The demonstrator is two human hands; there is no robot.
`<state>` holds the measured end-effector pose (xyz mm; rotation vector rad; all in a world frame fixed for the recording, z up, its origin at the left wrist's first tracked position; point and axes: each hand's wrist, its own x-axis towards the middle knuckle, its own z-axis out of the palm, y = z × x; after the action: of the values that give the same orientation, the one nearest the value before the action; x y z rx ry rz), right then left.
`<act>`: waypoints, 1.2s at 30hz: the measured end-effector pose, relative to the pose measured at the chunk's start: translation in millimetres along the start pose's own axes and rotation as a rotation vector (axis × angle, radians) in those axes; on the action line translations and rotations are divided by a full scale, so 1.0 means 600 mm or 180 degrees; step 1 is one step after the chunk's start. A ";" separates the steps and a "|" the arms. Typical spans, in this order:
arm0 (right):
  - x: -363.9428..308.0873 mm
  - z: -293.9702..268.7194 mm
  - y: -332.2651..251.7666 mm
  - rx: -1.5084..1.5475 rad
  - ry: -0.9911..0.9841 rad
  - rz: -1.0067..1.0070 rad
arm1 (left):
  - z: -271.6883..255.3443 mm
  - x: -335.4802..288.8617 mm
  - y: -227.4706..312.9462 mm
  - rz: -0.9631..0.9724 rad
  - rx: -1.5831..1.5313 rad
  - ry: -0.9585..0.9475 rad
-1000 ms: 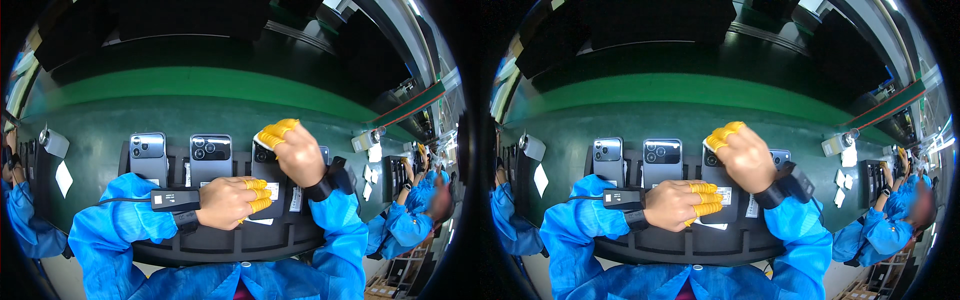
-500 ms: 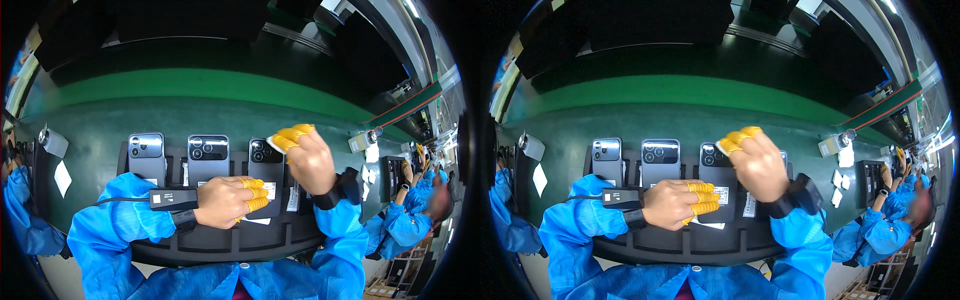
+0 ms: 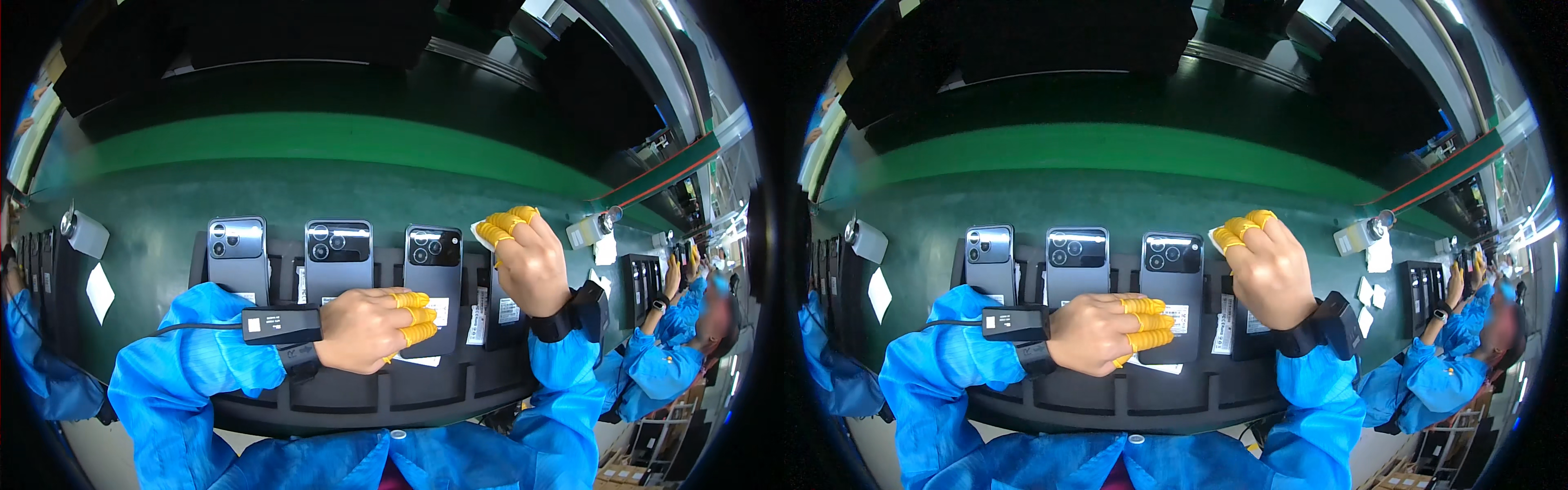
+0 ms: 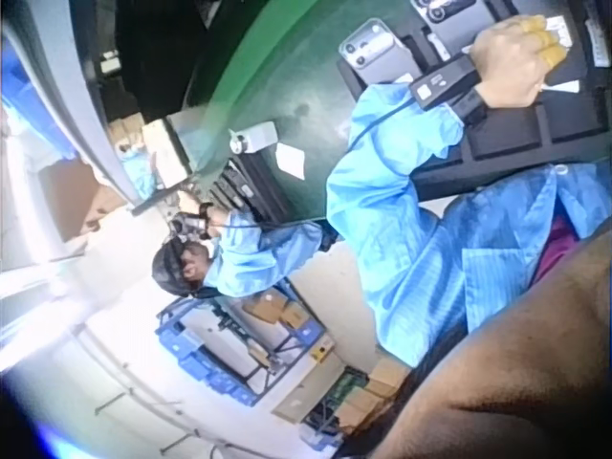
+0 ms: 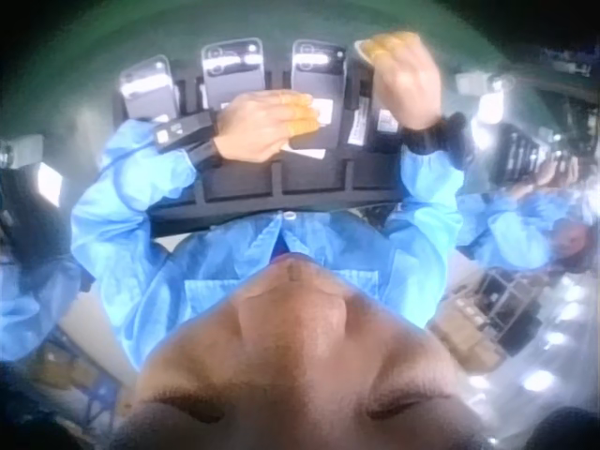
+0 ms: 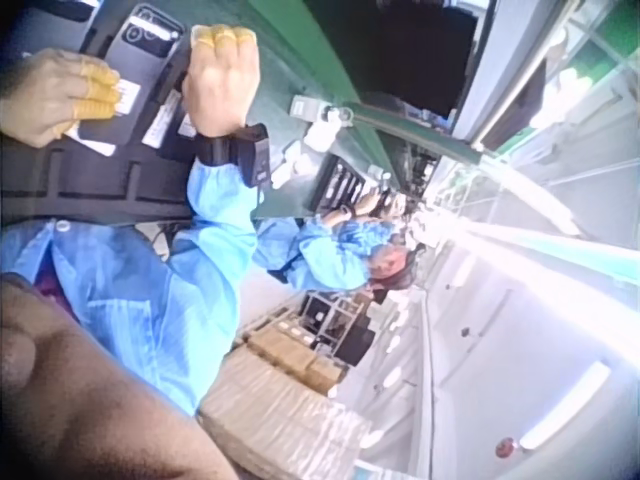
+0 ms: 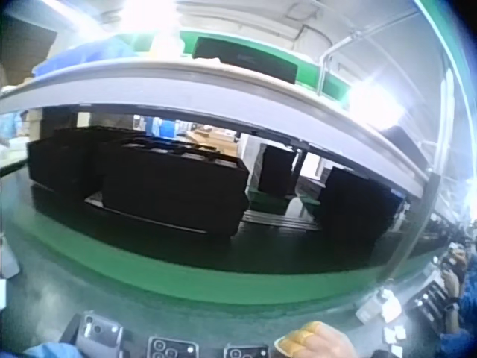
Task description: Cleaning the camera lenses of multiple smartphones using a cloth and liquid cleaning solution.
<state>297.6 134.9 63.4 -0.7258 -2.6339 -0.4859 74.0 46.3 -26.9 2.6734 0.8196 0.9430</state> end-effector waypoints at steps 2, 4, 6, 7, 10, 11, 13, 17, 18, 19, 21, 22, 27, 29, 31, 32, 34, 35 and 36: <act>0.006 0.010 -0.011 0.0084 0.0072 0.0054 | -0.001 0.000 0.000 -0.0005 0.0003 -0.0027; 0.018 0.034 -0.023 0.0493 0.0441 -0.0064 | -0.003 0.000 0.002 -0.0003 0.0009 -0.0080; 0.032 0.047 -0.034 0.0552 0.0467 -0.0304 | -0.003 0.001 0.003 -0.0028 0.0028 -0.0093; 0.034 0.058 -0.033 0.0589 0.0306 -0.0422 | -0.003 0.003 0.003 -0.0010 0.0021 -0.0112; 0.037 0.076 -0.031 0.0559 0.0370 -0.0639 | -0.003 0.001 0.000 0.0006 0.0044 -0.0055; 0.035 0.066 -0.027 0.0464 0.0182 -0.0647 | -0.002 0.000 0.000 -0.0023 0.0025 -0.0086; 0.025 0.048 -0.010 0.0225 -0.0124 -0.0673 | -0.001 -0.001 0.002 -0.0065 -0.0003 -0.0101; 0.011 0.020 0.002 0.0072 -0.0090 -0.0334 | -0.002 0.000 0.002 -0.0015 0.0049 -0.0033; 0.013 0.019 -0.003 0.0191 0.0047 -0.0214 | -0.002 0.000 0.001 0.0023 0.0044 -0.0031; 0.016 0.019 -0.007 0.0313 0.0188 -0.0094 | -0.002 0.001 0.001 0.0025 0.0044 -0.0025; 0.018 0.035 -0.015 0.0448 0.0235 -0.0130 | -0.003 0.002 0.002 0.0005 0.0051 -0.0102; 0.020 0.043 -0.021 0.0586 0.0283 -0.0161 | -0.004 0.002 0.002 0.0016 0.0055 -0.0112; 0.001 0.057 -0.036 0.0411 0.0052 0.0020 | -0.005 0.002 0.003 -0.0012 0.0069 -0.0102; -0.015 0.043 -0.040 0.0367 -0.0122 0.0104 | -0.002 0.001 -0.001 0.0015 0.0053 -0.0067; -0.027 0.022 -0.045 0.0535 -0.0439 0.0201 | -0.003 0.000 -0.001 0.0023 0.0069 -0.0016; -0.028 0.015 -0.045 0.0542 -0.0440 0.0176 | -0.006 -0.001 0.002 -0.0035 0.0081 -0.0058; -0.029 0.001 -0.045 0.0799 -0.0635 0.0157 | -0.007 -0.001 0.003 -0.0071 0.0090 -0.0089; -0.021 0.002 -0.042 0.0779 -0.0413 0.0210 | -0.005 -0.002 0.002 -0.0040 0.0078 -0.0051; -0.010 0.008 -0.040 0.0782 -0.0409 0.0219 | -0.002 -0.002 0.000 0.0003 0.0052 -0.0030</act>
<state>288.1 115.4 51.2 -0.7874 -2.7105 -0.0955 72.6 45.5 -26.6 2.6899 0.8277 0.9273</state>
